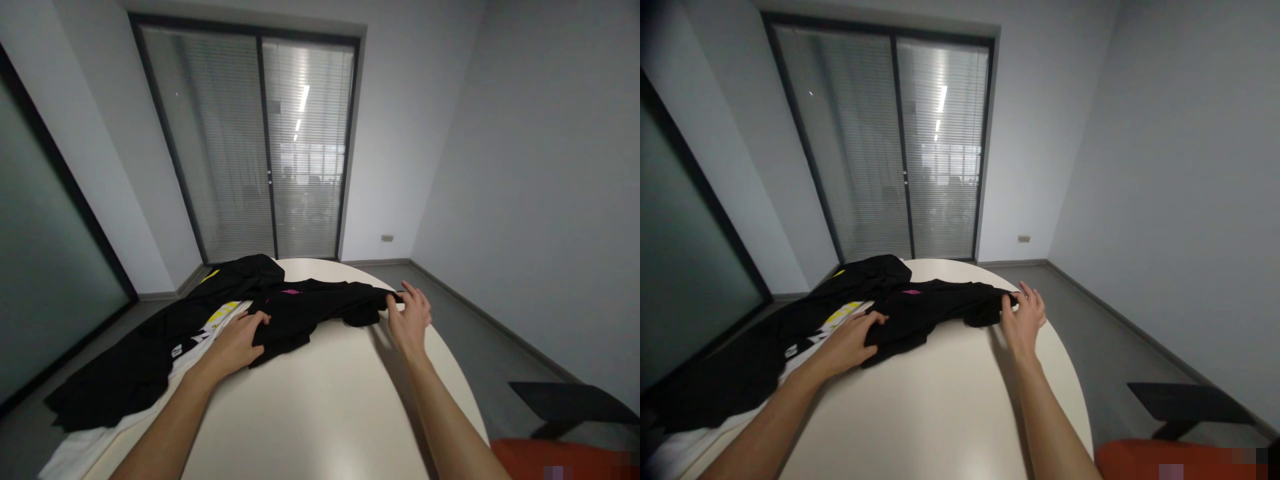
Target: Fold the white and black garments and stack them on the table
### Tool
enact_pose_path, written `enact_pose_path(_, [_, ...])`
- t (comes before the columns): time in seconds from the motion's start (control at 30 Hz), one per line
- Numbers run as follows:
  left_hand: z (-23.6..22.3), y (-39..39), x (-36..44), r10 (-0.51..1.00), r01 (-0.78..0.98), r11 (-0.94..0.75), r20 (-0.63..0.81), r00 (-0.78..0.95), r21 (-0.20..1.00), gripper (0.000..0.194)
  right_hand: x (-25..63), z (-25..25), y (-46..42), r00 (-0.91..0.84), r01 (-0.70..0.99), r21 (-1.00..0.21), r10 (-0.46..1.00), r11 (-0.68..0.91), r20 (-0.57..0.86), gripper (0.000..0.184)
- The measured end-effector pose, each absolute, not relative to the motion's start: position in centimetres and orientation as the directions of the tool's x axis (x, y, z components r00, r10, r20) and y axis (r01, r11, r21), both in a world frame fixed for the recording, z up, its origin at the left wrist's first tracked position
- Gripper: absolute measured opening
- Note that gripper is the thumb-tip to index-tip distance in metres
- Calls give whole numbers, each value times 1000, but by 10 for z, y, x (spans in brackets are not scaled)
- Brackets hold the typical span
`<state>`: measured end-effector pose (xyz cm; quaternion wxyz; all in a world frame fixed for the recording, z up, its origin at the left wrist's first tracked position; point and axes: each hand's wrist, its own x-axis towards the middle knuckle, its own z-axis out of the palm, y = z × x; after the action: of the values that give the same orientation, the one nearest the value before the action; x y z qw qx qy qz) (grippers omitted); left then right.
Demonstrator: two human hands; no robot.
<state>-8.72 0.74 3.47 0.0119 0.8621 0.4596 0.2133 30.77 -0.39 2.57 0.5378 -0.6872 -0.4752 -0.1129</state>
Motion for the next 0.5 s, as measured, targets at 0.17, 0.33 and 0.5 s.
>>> enact_pose_path(0.17, [44, 8, -90, 702, 777, -616, 537, 468, 128, 27, 322, 18, -1, 558, 771, -635, 540, -55, 631, 34])
enact_pose_path(0.33, [46, 6, -89, 703, 834, -538, 611, 364, 122, 19, 323, 10, 0, 461, 835, -547, 611, -54, 643, 30])
enact_pose_path(0.5, [46, 6, -88, 775, 846, -467, 580, 251, 258, 21, 320, 12, 1, 362, 856, -516, 692, 17, 624, 28])
